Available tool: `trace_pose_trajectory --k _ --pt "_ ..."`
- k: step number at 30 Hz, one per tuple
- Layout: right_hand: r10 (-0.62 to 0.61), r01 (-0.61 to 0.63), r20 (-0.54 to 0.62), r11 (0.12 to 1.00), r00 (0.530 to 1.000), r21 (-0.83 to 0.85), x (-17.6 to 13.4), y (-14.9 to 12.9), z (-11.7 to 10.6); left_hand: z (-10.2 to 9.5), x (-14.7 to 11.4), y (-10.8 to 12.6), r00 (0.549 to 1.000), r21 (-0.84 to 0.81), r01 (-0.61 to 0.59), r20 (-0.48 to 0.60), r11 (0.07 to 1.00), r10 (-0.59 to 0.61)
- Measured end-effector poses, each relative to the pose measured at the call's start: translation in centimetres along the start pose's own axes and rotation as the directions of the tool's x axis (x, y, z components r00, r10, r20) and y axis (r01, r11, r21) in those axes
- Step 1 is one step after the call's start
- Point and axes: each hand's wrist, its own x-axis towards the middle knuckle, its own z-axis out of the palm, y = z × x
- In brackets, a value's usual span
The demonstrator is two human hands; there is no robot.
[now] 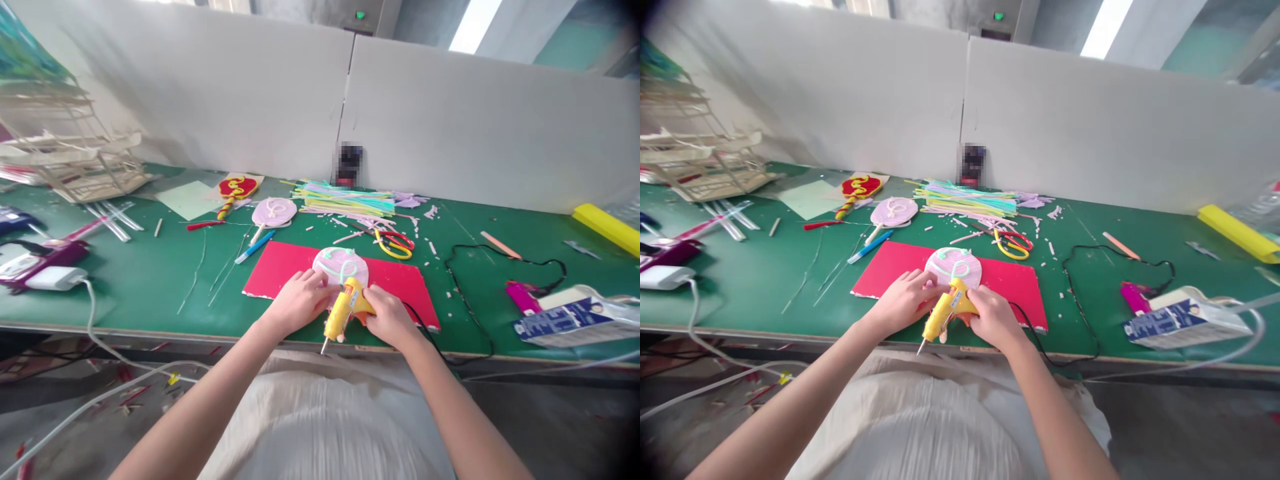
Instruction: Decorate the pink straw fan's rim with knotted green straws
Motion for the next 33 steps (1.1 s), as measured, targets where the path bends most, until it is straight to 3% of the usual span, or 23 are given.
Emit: trace_pose_trajectory --k 4,8,10,13,15,17,19,29,33 --pt "0.043 -0.044 0.025 0.997 0.999 0.070 -0.1 -0.1 0.0 0.1 -0.1 -0.4 1.000 0.019 0.003 0.030 1.000 -0.003" --pt "0.284 -0.277 0.023 0.911 0.959 0.306 0.2 0.7 -1.0 0.3 0.0 -0.9 1.000 -0.018 -0.004 0.019 1.000 0.004" --pt "0.448 -0.400 -0.087 0.858 0.890 0.323 0.5 1.9 -1.9 0.4 0.0 -1.0 1.000 -0.030 -0.006 0.011 1.000 0.006" --pt "0.660 -0.609 -0.249 0.750 0.708 0.257 0.6 4.0 -3.3 0.5 -0.1 -0.9 1.000 -0.040 -0.007 0.014 0.999 0.007" --pt "0.720 -0.711 -0.322 0.683 0.615 0.169 0.4 5.2 -3.8 0.4 -0.1 -0.8 1.000 -0.047 0.002 0.015 0.999 -0.001" --pt "0.768 -0.799 -0.322 0.599 0.554 0.054 0.0 5.9 -3.8 0.3 -0.2 -0.6 1.000 -0.061 0.007 0.009 0.998 -0.007" --pt "0.793 -0.832 -0.299 0.555 0.531 -0.002 -0.3 6.0 -3.4 0.2 -0.3 -0.5 1.000 -0.084 0.007 0.000 0.996 -0.007" --pt "0.819 -0.841 -0.211 0.539 0.534 -0.038 0.3 6.2 -2.8 0.6 -0.4 -0.6 0.999 -0.108 -0.031 -0.023 0.994 0.028" --pt "0.835 -0.859 -0.223 0.512 0.503 -0.018 0.3 6.0 -2.7 0.8 -0.4 -0.7 0.999 -0.099 -0.038 -0.001 0.994 0.038"
